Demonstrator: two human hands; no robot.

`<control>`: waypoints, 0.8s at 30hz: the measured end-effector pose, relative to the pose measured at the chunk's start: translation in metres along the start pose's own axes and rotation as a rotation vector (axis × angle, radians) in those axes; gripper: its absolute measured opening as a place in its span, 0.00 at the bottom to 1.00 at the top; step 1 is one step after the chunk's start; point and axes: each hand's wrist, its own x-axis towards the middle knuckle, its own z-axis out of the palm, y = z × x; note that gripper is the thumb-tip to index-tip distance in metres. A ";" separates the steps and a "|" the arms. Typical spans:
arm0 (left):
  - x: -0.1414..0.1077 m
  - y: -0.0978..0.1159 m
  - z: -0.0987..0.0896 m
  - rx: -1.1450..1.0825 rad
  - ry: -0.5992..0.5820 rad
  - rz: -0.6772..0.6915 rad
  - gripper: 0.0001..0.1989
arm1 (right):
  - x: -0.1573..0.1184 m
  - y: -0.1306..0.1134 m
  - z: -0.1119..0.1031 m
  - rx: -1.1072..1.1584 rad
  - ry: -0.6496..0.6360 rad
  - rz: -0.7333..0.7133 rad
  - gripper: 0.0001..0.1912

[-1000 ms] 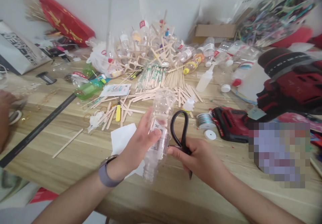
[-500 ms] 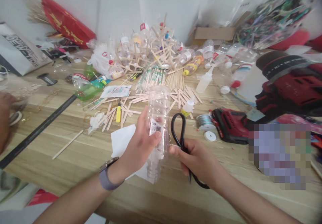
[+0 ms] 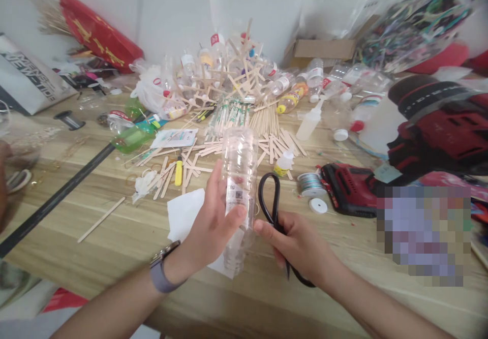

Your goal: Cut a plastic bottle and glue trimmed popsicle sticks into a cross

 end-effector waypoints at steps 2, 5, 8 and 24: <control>-0.001 0.000 0.000 0.030 0.002 0.015 0.41 | 0.000 0.001 0.001 0.015 -0.009 0.004 0.29; -0.002 0.001 0.000 0.072 0.020 0.039 0.42 | 0.000 0.001 0.002 0.036 -0.029 0.022 0.29; -0.003 0.000 0.000 0.083 0.013 0.060 0.44 | -0.001 -0.002 0.001 0.028 -0.049 0.026 0.30; 0.019 0.001 -0.021 -0.579 -0.154 -0.469 0.19 | -0.001 -0.010 -0.056 -1.033 0.472 -0.752 0.32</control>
